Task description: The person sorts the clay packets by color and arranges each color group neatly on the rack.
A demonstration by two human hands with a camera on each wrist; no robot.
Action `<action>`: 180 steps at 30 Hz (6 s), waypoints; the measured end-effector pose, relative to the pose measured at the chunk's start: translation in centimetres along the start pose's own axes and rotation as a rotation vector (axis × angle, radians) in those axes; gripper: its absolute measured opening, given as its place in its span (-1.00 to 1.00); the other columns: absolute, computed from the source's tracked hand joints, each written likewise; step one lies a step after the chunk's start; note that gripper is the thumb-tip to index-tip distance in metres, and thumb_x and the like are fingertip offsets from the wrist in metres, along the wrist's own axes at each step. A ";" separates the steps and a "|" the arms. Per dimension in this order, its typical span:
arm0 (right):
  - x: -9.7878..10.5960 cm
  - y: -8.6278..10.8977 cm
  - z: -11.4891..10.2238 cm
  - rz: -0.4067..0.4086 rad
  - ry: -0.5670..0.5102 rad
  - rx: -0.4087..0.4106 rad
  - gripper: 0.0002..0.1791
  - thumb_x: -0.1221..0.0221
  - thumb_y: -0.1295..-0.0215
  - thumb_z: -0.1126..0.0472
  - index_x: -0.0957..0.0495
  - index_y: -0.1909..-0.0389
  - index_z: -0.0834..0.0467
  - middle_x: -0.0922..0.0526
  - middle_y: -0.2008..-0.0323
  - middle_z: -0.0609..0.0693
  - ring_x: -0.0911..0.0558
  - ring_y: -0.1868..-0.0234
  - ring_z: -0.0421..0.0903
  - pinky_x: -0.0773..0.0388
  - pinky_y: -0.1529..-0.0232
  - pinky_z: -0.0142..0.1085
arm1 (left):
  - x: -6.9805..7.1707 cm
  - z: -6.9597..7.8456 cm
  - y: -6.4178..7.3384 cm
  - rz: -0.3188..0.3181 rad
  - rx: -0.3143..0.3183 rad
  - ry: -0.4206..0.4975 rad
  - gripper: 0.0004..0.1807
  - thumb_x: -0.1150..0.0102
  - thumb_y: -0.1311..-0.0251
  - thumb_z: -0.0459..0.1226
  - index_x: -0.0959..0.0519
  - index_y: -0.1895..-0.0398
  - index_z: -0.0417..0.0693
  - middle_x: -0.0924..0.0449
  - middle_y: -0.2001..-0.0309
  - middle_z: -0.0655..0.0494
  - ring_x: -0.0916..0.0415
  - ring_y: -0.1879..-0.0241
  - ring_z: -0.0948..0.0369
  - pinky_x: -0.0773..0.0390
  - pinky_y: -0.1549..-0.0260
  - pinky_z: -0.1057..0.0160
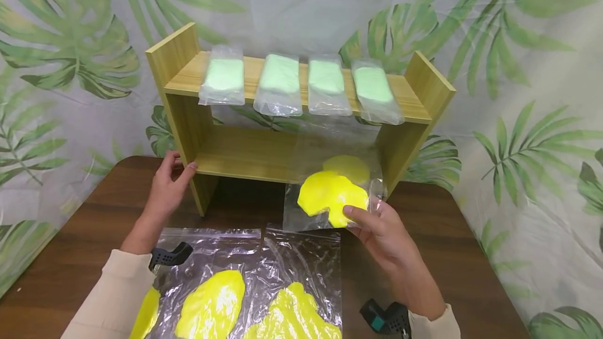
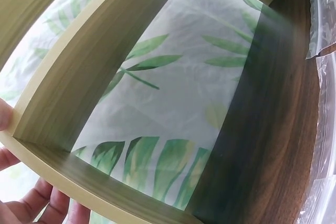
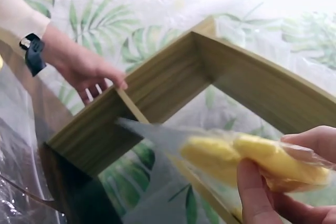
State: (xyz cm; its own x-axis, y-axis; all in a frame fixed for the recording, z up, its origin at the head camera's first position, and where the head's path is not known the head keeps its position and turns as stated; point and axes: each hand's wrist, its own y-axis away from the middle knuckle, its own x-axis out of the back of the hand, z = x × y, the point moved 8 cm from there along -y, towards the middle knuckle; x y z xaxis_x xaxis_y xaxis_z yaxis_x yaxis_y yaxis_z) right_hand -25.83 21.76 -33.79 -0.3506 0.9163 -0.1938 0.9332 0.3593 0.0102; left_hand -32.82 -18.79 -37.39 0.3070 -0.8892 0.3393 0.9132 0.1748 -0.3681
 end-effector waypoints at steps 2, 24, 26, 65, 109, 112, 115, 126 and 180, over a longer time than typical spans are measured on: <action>-0.2 -0.3 -0.2 -0.005 -0.005 0.009 -0.85 0.02 -0.42 0.38 -0.40 0.06 0.18 -0.56 0.31 -0.09 -0.54 0.28 -0.18 -0.51 0.13 -0.33 | 0.0 -0.1 0.0 -0.001 0.002 -0.001 -0.58 -0.03 -0.37 -0.07 -0.36 -0.17 -0.08 -0.55 0.06 -0.18 -0.51 0.15 0.02 -0.44 0.27 0.10; 0.7 -3.9 -2.8 0.383 0.534 0.122 0.02 -0.30 -0.23 0.04 0.18 -0.52 0.09 -0.45 0.05 0.26 -0.51 0.28 -0.21 -0.50 0.22 -0.48 | -0.1 0.0 0.2 -0.010 0.018 0.011 -0.56 -0.02 -0.37 -0.07 -0.34 -0.19 -0.10 -0.52 0.02 -0.21 -0.50 0.09 -0.05 -0.42 0.23 0.06; 0.5 -3.7 -3.3 0.433 0.681 0.180 0.07 -0.32 -0.20 0.03 0.22 -0.52 0.04 -0.50 0.00 0.24 -0.55 0.31 -0.19 -0.51 0.28 -0.47 | -0.1 0.0 0.2 -0.010 0.018 0.011 -0.56 -0.02 -0.37 -0.07 -0.33 -0.19 -0.11 -0.52 0.02 -0.21 -0.49 0.08 -0.05 -0.41 0.22 0.06; -1.7 -4.1 -3.1 0.581 1.544 0.464 -0.26 -0.25 -0.12 -0.30 -0.45 -0.25 0.03 -0.43 -0.03 0.29 -0.40 -0.01 0.27 -0.15 0.12 0.25 | -0.1 0.0 0.1 -0.006 0.020 0.024 -0.57 -0.04 -0.37 -0.08 -0.36 -0.18 -0.10 -0.54 0.03 -0.18 -0.51 0.07 -0.02 -0.43 0.22 0.18; 3.8 7.9 14.1 0.419 0.497 -0.348 -0.42 -0.26 -0.27 0.18 -0.34 -0.22 0.35 -0.63 0.11 0.17 -0.65 0.16 0.03 -0.63 0.24 -0.16 | 0.2 2.4 0.8 0.027 0.039 0.059 -0.61 -0.03 -0.36 -0.24 -0.37 -0.16 -0.26 -0.53 0.05 -0.28 -0.44 0.10 0.13 -0.38 0.23 0.37; 3.5 8.2 15.0 0.345 0.508 -0.403 -0.43 -0.28 -0.25 0.14 -0.38 -0.13 0.43 -0.66 0.26 0.11 -0.67 0.28 0.01 -0.63 0.30 -0.14 | 0.4 3.3 1.1 0.027 0.019 0.062 -0.62 -0.02 -0.36 -0.26 -0.37 -0.14 -0.30 -0.52 0.07 -0.33 -0.45 0.14 0.16 -0.39 0.25 0.36; 3.2 8.5 15.7 0.267 0.565 -0.452 -0.53 -0.32 -0.20 0.07 -0.52 0.11 0.40 -0.64 0.44 0.03 -0.63 0.43 -0.06 -0.63 0.37 -0.19 | 0.5 3.8 1.3 0.025 0.023 0.058 -0.63 -0.02 -0.36 -0.27 -0.36 -0.14 -0.31 -0.52 0.06 -0.34 -0.45 0.13 0.15 -0.39 0.25 0.36; 2.7 8.0 14.7 0.260 0.715 -0.310 -0.80 -0.19 -0.31 0.17 -0.47 0.36 0.24 -0.42 0.63 -0.05 -0.42 0.63 -0.18 -0.44 0.57 -0.33 | 0.3 4.2 1.4 0.026 0.042 0.047 -0.62 -0.02 -0.36 -0.30 -0.36 -0.16 -0.31 -0.53 0.04 -0.32 -0.42 0.13 0.15 -0.36 0.25 0.43; -3.6 2.2 5.1 -0.287 0.144 -0.053 -0.41 0.02 -0.42 0.41 -0.13 -0.43 0.15 -0.36 -0.23 0.20 -0.61 0.06 -0.01 -0.58 0.08 -0.17 | 0.4 4.4 1.6 0.002 0.044 0.025 -0.61 0.00 -0.38 -0.27 -0.34 -0.18 -0.27 -0.51 0.05 -0.33 -0.48 0.11 -0.02 -0.39 0.27 0.36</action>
State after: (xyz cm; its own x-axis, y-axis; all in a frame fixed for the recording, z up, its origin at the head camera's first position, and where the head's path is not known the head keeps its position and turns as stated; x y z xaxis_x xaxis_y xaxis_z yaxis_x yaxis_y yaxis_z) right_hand -22.12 18.30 -38.11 -0.6103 0.7903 -0.0549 0.7903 0.6122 0.0271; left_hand -30.00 -17.04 -34.04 0.3023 -0.8990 0.3169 0.9238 0.1944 -0.3299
